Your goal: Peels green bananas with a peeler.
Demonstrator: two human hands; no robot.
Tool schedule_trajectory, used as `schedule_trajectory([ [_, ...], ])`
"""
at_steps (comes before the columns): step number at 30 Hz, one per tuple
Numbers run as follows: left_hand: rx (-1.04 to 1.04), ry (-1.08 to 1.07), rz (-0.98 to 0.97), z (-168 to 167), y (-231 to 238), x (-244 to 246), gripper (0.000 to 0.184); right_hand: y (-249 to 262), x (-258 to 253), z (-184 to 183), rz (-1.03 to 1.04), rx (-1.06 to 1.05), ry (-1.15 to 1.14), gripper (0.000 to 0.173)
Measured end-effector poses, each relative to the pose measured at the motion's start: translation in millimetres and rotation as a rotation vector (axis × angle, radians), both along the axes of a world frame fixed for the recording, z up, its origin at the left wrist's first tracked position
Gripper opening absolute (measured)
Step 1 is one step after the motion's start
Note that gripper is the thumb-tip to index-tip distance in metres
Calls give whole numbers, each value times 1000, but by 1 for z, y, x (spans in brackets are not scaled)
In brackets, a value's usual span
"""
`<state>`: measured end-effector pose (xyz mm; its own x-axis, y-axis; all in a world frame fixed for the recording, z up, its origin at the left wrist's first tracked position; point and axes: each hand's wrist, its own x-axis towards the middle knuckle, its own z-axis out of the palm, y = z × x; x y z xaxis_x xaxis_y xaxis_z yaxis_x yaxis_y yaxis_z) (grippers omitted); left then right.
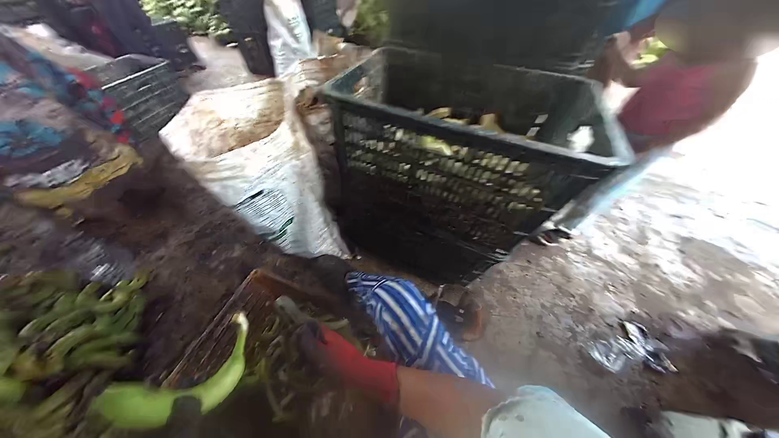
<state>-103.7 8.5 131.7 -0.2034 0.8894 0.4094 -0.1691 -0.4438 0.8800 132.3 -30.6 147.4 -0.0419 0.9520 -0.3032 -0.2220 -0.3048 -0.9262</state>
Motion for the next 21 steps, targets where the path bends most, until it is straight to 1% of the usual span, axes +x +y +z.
schedule_trajectory([
  [1, 36, 124, 9, -8, -4, -11, 58, -6, 0, 12, 15, 47, -125, 44],
  [2, 29, 212, 34, 1, -16, -9, 60, -14, 0, 22, 12, 140, -243, 43],
  [3, -39, 223, 72, 24, -27, 7, 60, -22, -1, 26, -15, 260, -312, 42],
  [4, -112, 196, 123, 46, -32, 26, 59, -28, -4, 22, -58, 369, -343, 40],
  [5, -158, 166, 153, 58, -33, 37, 58, -32, -6, 14, -77, 435, -360, 39],
  [6, -190, 159, 151, 62, -34, 41, 60, -36, -8, 5, -63, 442, -387, 41],
  [7, -211, 167, 137, 64, -35, 43, 61, -39, -9, -4, -23, 396, -417, 43],
  [9, -256, 216, 148, 66, -37, 44, 63, -39, -13, -4, 66, 277, -466, 46],
  [10, -272, 253, 160, 68, -36, 45, 64, -37, -14, 4, 73, 318, -467, 46],
  [11, -257, 297, 161, 68, -36, 45, 64, -38, -15, 17, 52, 448, -432, 45],
  [13, -182, 350, 137, 64, -40, 44, 63, -36, -14, 46, 19, 769, -193, 41],
  [14, -138, 348, 117, 63, -40, 44, 62, -32, -13, 60, 22, 883, -99, 38],
  [15, -113, 334, 105, 63, -39, 44, 60, -28, -12, 68, 17, 945, -91, 36],
  [16, -109, 315, 100, 65, -38, 45, 60, -25, -8, 63, 15, 926, -201, 34],
  [17, -124, 282, 86, 67, -39, 46, 61, -25, -4, 50, 60, 795, -379, 34],
  [18, -149, 219, 61, 69, -41, 45, 64, -25, -1, 34, 189, 553, -534, 37],
  [19, -170, 112, 8, 71, -42, 43, 63, -22, 2, 19, 374, 265, -583, 41],
  [20, -181, -43, -77, 71, -39, 37, 59, -18, 2, 5, 501, 59, -567, 43],
  [21, -197, -199, -162, 70, -32, 31, 54, -13, 3, -1, 566, -38, -503, 44],
])
